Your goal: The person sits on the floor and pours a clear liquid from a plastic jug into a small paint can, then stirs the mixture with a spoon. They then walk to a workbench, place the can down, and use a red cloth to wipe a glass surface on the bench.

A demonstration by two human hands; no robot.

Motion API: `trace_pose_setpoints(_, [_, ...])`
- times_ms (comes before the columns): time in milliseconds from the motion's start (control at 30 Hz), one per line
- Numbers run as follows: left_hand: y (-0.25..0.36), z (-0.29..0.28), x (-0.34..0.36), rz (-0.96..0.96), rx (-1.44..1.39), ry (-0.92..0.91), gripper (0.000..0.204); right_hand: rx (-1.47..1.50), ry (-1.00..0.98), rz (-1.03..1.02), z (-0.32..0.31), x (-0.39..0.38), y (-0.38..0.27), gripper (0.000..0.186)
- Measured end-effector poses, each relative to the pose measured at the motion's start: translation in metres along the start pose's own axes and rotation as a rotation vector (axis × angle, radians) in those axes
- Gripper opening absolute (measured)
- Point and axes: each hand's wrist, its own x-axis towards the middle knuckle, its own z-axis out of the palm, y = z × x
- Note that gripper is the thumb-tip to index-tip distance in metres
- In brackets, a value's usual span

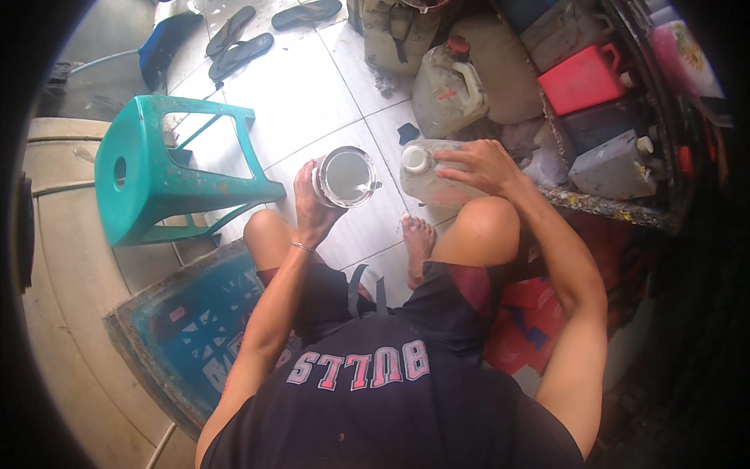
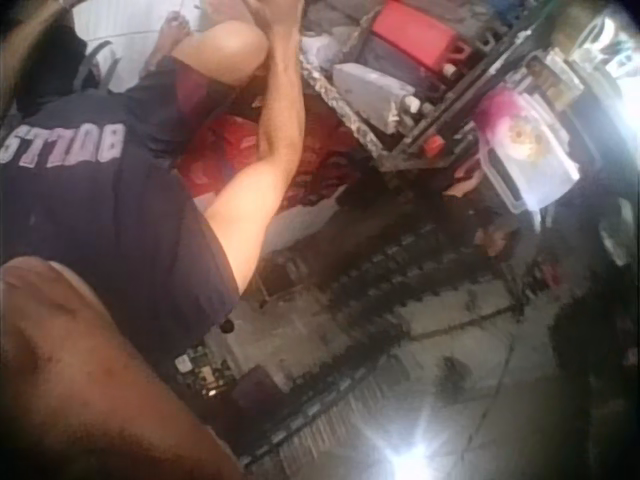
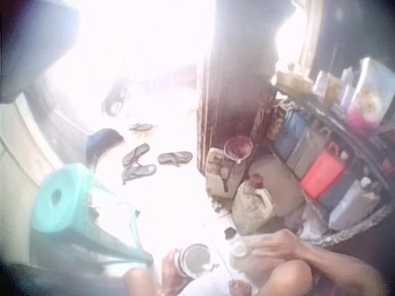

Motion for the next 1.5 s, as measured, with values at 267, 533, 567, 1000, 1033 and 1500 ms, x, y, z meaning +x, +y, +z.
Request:
trace_pose_setpoints(267, [0.008,0.006,-0.002,0.001,-0.085,-0.027,0.112,-0.180,-0.358,0.077,-0.049,0.035,-0.064,0.036])
trace_pose_setpoints(533, [0.012,0.006,-0.002,-0.004,-0.121,-0.023,0.114,-0.326,-0.305,-0.123,-0.068,0.062,-0.089,0.031])
trace_pose_setpoints(567, [0.015,0.007,-0.002,-0.015,-0.140,-0.017,0.114,-0.331,-0.357,-0.111,-0.070,0.066,-0.090,0.030])
trace_pose_setpoints(1000, [0.019,-0.001,-0.004,-0.024,-0.160,-0.008,0.116,-0.399,-0.539,-0.187,-0.082,0.097,-0.122,0.029])
trace_pose_setpoints(1033, [0.020,-0.001,-0.004,-0.031,-0.165,-0.011,0.116,-0.399,-0.543,-0.191,-0.082,0.099,-0.123,0.029])
trace_pose_setpoints(1500, [0.024,0.009,-0.003,0.001,-0.214,-0.009,0.113,-0.464,-0.650,-0.196,-0.084,0.107,-0.135,0.015])
